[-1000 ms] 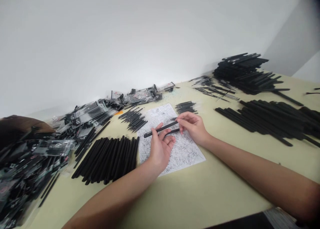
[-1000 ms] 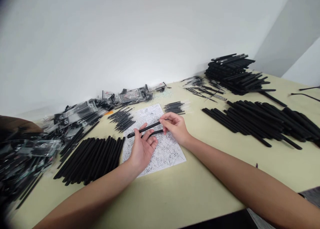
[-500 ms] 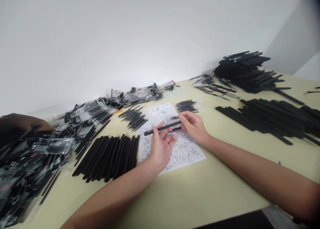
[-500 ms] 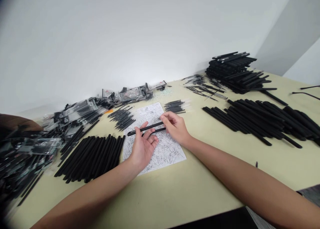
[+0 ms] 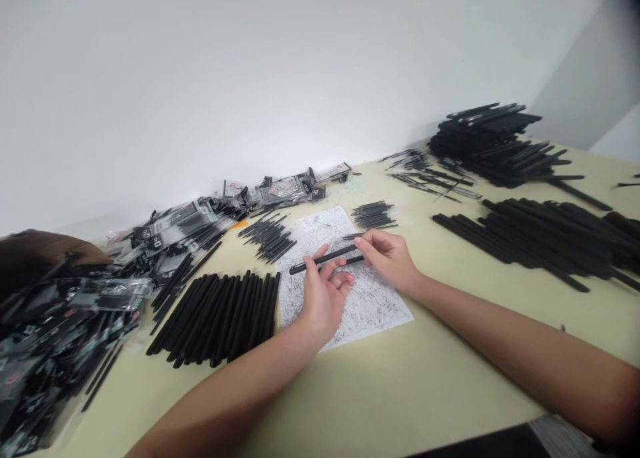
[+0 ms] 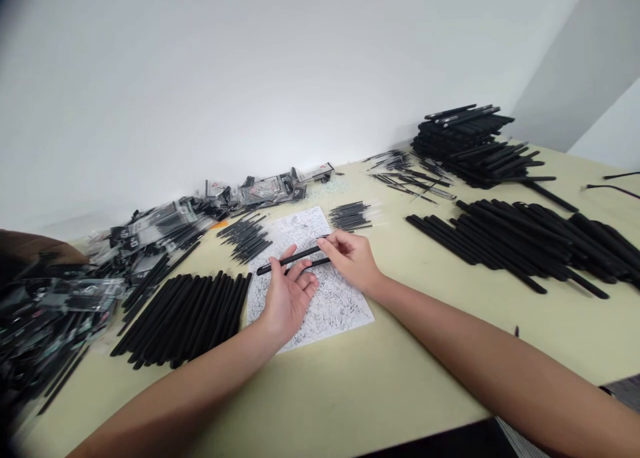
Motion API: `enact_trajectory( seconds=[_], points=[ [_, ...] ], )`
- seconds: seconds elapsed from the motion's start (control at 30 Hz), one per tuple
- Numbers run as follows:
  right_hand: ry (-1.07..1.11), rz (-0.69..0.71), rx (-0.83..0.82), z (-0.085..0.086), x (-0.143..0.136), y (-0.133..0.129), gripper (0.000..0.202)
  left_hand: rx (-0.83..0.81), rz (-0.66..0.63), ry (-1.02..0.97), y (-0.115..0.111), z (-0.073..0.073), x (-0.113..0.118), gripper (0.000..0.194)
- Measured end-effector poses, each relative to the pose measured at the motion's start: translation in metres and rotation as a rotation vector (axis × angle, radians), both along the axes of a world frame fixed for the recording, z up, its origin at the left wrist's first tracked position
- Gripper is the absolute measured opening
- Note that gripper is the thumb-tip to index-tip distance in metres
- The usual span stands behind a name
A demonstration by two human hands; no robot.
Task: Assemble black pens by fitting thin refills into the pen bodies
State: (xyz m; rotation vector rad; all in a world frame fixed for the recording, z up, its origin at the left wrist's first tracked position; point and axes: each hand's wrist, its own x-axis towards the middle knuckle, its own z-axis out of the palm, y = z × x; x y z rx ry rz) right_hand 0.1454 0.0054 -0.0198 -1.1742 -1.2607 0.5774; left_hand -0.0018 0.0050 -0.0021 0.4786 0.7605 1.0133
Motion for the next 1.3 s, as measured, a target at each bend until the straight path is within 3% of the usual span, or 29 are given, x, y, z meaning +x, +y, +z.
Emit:
enact_trajectory(
  seconds=[0.07,0.2,0.37,0.6,0.77,0.9,1.1,1.3],
  points=[
    [-0.045,-0.029,0.011,0.0,0.0008,-0.0011,0.044,-0.003,0.0,0.001,-0.0001,0.0002,0.0001,0.045],
    [0.015,0.014,0.021,-0.0026,0.002,-0.0021,0.027,-0.006,0.012,-0.007,-0.0003,0.0001,0.0005,0.044],
    [-0.024,-0.005,0.036,-0.0019,0.0006,-0.0011,0.025,-0.006,0.02,-0.002,-0.0007,0.0008,0.0008,0.044],
    [-0.134,-0.043,-0.064,0.002,0.0019,-0.0014,0.048,0.007,0.008,-0.009,-0.0004,-0.0008,0.0004,0.046],
    [-0.114,0.036,0.027,0.0002,0.0027,-0.0034,0.024,0.006,0.008,-0.019,-0.0003,-0.0021,0.0002,0.046],
    [-0.209,0.034,0.085,0.0002,0.0021,-0.0031,0.017,-0.005,0.013,-0.017,-0.0007,-0.0004,0.0003,0.046],
    [-0.342,-0.026,0.05,0.0011,0.0032,-0.0028,0.046,0.002,0.0,-0.019,-0.0002,-0.0012,0.0005,0.047],
    [-0.337,0.044,0.167,-0.001,0.0035,-0.0048,0.016,-0.002,0.021,-0.029,-0.0013,0.0,0.0011,0.046]
  ],
)
